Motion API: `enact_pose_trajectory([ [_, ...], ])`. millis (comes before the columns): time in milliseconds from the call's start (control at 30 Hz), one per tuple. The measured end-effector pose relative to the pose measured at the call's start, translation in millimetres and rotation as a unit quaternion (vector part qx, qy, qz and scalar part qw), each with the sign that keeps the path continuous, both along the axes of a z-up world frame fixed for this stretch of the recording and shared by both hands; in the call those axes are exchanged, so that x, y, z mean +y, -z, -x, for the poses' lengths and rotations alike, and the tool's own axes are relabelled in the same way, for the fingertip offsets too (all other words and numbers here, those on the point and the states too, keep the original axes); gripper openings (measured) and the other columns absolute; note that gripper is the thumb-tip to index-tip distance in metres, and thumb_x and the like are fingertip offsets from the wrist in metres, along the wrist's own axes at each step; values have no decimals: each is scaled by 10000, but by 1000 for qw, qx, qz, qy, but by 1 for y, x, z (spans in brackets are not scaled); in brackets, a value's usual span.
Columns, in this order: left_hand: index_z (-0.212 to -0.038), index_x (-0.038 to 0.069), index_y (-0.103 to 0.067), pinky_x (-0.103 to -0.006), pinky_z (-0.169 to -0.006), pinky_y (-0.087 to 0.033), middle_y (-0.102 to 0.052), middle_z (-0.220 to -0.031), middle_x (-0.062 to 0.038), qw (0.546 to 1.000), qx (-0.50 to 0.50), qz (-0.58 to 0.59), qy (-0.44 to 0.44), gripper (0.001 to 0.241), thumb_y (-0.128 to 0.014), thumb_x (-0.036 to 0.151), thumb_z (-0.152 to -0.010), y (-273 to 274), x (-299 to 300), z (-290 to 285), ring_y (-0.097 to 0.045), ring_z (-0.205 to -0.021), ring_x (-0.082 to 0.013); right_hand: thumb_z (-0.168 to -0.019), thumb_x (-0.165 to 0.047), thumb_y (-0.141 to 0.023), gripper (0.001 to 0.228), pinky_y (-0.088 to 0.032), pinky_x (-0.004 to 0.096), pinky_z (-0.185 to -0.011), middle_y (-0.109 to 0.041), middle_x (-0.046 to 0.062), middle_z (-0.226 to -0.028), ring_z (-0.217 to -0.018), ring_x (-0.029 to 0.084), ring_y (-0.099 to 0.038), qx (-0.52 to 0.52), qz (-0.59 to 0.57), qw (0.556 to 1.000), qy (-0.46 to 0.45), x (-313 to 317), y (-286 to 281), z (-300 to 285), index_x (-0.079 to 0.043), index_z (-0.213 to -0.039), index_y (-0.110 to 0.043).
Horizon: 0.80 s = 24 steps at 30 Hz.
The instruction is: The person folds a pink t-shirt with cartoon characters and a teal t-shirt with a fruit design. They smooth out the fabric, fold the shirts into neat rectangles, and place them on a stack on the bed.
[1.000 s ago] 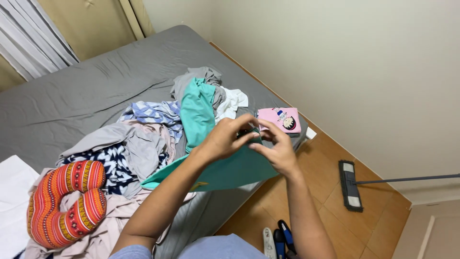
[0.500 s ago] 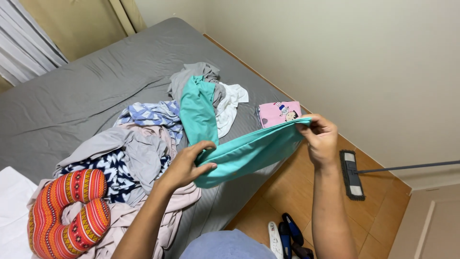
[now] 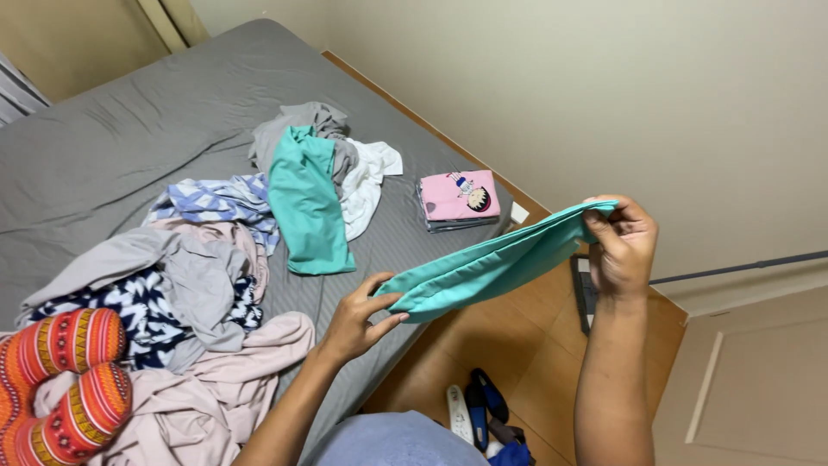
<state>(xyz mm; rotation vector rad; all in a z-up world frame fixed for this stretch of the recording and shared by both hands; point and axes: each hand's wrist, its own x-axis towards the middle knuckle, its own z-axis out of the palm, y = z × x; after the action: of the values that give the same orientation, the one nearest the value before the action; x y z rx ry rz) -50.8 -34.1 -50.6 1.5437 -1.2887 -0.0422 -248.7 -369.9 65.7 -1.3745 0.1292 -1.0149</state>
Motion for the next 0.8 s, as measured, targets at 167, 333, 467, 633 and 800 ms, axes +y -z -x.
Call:
enact_pose_trajectory([
  [167,-887,-13,-769,-303,-692,-522,-744,-834,-96,984,175,10,-8,110,-800,88,-857,13,-21,9,-694,-759,-190,-975,45,-746,128,-522,245,-871,-715,43,-1008,-919,115,-653,42,36,998,31,-42,-6,48,-10,-1086,-710],
  [333,-841,-42,-725,-291,-730,-505,-725,-895,-100,963,216,162,22,113,-782,47,-881,-31,-10,6,-661,-814,-168,-967,32,-737,108,-483,214,-748,-696,6,-922,-800,72,-602,119,20,992,-21,-72,24,79,-25,-1054,-706],
  [467,-753,-14,-689,-265,-689,-492,-721,-830,-82,918,311,149,194,175,-802,60,-863,-54,22,-12,-646,-751,-132,-925,16,-746,119,-449,218,-668,-663,-12,-862,-755,58,-571,208,7,965,-159,-84,36,93,-7,-1038,-717],
  [633,-759,-26,-720,-267,-615,-497,-712,-733,-82,997,14,-20,-67,186,-846,97,-817,-148,38,28,-655,-664,-130,-909,-30,-742,108,-516,251,-776,-699,12,-890,-839,78,-635,295,102,937,-155,-68,29,74,10,-1007,-721],
  [800,-810,-21,-706,-272,-636,-523,-726,-828,-100,974,-122,82,-175,192,-843,106,-854,-175,43,54,-695,-710,-155,-914,-32,-745,177,-535,255,-831,-715,35,-942,-882,95,-648,244,63,956,-150,-47,30,49,18,-1082,-718],
])
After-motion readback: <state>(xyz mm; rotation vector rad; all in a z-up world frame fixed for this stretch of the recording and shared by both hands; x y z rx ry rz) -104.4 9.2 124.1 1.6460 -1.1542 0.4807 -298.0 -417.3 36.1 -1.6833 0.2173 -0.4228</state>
